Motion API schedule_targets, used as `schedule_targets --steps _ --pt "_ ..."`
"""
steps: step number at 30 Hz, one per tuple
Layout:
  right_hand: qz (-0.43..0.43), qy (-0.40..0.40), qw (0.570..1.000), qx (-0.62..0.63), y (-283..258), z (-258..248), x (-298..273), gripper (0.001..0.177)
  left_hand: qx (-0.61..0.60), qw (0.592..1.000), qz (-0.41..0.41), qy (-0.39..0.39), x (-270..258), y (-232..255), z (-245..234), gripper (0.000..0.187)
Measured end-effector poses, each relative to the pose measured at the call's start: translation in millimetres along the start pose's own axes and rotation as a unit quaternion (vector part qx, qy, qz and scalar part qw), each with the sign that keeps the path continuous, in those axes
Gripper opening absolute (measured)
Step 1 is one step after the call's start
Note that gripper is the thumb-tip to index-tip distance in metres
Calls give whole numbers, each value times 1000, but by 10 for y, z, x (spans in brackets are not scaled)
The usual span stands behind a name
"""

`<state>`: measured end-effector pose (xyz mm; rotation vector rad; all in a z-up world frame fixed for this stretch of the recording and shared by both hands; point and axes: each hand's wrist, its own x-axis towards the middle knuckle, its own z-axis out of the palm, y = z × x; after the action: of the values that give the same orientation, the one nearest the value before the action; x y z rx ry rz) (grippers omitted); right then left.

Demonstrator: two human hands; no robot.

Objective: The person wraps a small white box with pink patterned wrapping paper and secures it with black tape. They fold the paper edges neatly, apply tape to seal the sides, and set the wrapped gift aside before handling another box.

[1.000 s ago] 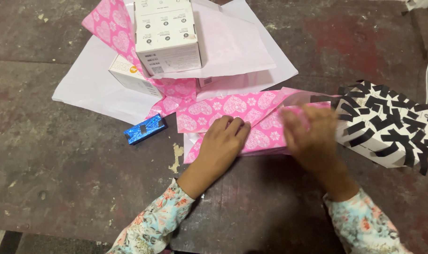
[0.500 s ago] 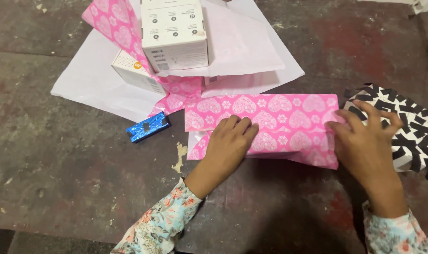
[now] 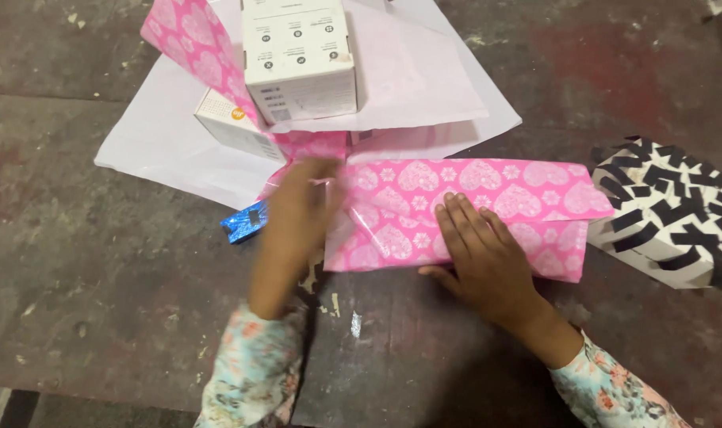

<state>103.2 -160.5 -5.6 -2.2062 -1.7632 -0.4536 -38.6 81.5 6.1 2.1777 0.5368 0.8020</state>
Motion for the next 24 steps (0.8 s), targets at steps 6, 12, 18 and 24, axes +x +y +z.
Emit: schedule_targets --steps 6,12,18,24 --pt "-1 24 1000 -8 31 54 -10 80 -195 924 -270 -189 168 -939 -10 76" --pt "0 22 1000 -16 15 84 -33 82 -258 929 -188 -187 -40 -1351 491 91" --pt "-1 24 1000 -7 14 42 -11 83 -318 863 -311 -240 11 -975 138 54" --pt "0 23 1000 5 10 16 -4 83 -507 771 -292 -252 50 -848 185 35"
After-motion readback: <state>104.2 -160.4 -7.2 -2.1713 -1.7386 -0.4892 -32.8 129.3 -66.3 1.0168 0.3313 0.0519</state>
